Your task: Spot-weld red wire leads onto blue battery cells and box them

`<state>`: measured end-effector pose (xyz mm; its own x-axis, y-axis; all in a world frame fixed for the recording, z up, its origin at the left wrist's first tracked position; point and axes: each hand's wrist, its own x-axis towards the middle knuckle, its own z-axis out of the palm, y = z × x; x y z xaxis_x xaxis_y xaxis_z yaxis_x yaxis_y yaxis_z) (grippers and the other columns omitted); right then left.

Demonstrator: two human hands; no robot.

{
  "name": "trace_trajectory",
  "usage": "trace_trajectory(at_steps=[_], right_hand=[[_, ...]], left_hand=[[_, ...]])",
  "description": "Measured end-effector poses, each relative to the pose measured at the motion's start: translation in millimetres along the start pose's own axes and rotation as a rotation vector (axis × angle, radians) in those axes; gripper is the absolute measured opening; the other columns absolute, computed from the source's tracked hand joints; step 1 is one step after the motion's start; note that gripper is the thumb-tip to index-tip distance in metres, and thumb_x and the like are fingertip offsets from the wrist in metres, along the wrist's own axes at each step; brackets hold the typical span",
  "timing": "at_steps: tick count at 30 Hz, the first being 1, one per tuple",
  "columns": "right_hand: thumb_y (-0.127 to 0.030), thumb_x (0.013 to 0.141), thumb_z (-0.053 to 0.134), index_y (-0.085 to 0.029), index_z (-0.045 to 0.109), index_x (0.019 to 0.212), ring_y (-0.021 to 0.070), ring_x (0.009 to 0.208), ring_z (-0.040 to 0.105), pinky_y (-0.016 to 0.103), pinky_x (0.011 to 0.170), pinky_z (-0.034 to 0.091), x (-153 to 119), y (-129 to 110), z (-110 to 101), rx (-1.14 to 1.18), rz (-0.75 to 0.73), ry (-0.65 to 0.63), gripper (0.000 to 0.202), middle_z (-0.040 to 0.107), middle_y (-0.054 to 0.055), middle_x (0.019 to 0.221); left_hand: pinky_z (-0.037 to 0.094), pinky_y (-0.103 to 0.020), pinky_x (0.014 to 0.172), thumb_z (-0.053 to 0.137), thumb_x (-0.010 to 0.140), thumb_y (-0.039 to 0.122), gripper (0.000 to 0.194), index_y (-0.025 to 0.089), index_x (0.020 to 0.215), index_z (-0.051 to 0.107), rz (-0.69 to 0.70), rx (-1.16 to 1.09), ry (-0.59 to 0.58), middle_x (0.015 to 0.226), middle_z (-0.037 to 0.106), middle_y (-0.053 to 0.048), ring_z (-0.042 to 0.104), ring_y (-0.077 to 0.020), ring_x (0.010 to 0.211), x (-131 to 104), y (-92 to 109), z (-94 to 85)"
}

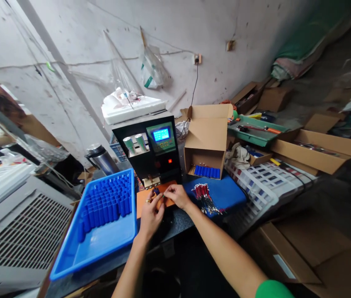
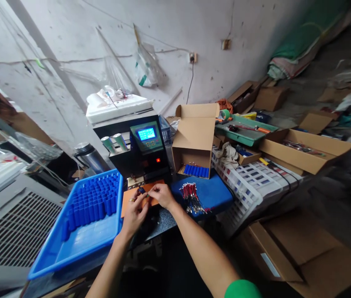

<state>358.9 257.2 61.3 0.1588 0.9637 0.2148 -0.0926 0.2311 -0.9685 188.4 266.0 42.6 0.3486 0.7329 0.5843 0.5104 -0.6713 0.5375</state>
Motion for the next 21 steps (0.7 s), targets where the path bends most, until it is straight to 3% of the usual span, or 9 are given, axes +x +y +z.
trace_trajectory(at_steps=[5,9,13,17,21], right_hand=[[-0.039,0.067,0.068,-0.016,0.065,0.065,0.0148,0.063,0.054,0.027,0.064,0.043,2,-4,-2,0.043,0.017,-0.017,0.023,0.061,0.003,0.065],[-0.043,0.065,0.069,-0.017,0.061,0.065,0.013,0.055,0.046,0.025,0.052,0.034,0,-6,-5,0.089,0.07,-0.022,0.028,0.053,0.001,0.057],[-0.045,0.065,0.07,-0.017,0.06,0.067,0.0103,0.051,0.039,0.023,0.048,0.027,-1,-9,-7,0.135,0.107,-0.019,0.03,0.05,0.0,0.057],[-0.048,0.065,0.071,-0.016,0.06,0.068,0.009,0.05,0.037,0.022,0.047,0.025,-2,-10,-8,0.152,0.118,0.027,0.033,0.048,-0.001,0.056],[-0.051,0.066,0.069,-0.016,0.059,0.068,0.0093,0.051,0.037,0.023,0.048,0.026,0,-4,-8,0.134,0.113,0.077,0.037,0.048,-0.001,0.056]], left_hand=[[0.053,-0.042,0.092,0.057,0.088,0.036,0.043,0.02,0.127,0.067,-0.072,0.019,-0.107,0.118,0.064,-0.014,0.064,-0.0261,0.104,5,-5,3.8],[0.051,-0.038,0.086,0.061,0.084,0.031,0.051,0.021,0.134,0.062,-0.024,0.016,-0.161,0.109,0.064,-0.011,0.062,-0.0221,0.091,1,5,-1.2],[0.05,-0.035,0.078,0.054,0.085,0.024,0.049,0.021,0.133,0.061,-0.004,-0.02,-0.164,0.098,0.064,-0.009,0.06,-0.0203,0.082,0,6,-4.0],[0.052,-0.036,0.085,0.053,0.089,0.032,0.045,0.017,0.131,0.06,-0.155,-0.212,-0.152,0.101,0.069,-0.01,0.065,-0.0211,0.089,4,3,-3.5],[0.052,-0.031,0.072,0.057,0.089,0.049,0.047,0.013,0.117,0.064,-0.382,-0.333,-0.061,0.088,0.069,-0.008,0.065,-0.0205,0.079,16,7,-4.8]])
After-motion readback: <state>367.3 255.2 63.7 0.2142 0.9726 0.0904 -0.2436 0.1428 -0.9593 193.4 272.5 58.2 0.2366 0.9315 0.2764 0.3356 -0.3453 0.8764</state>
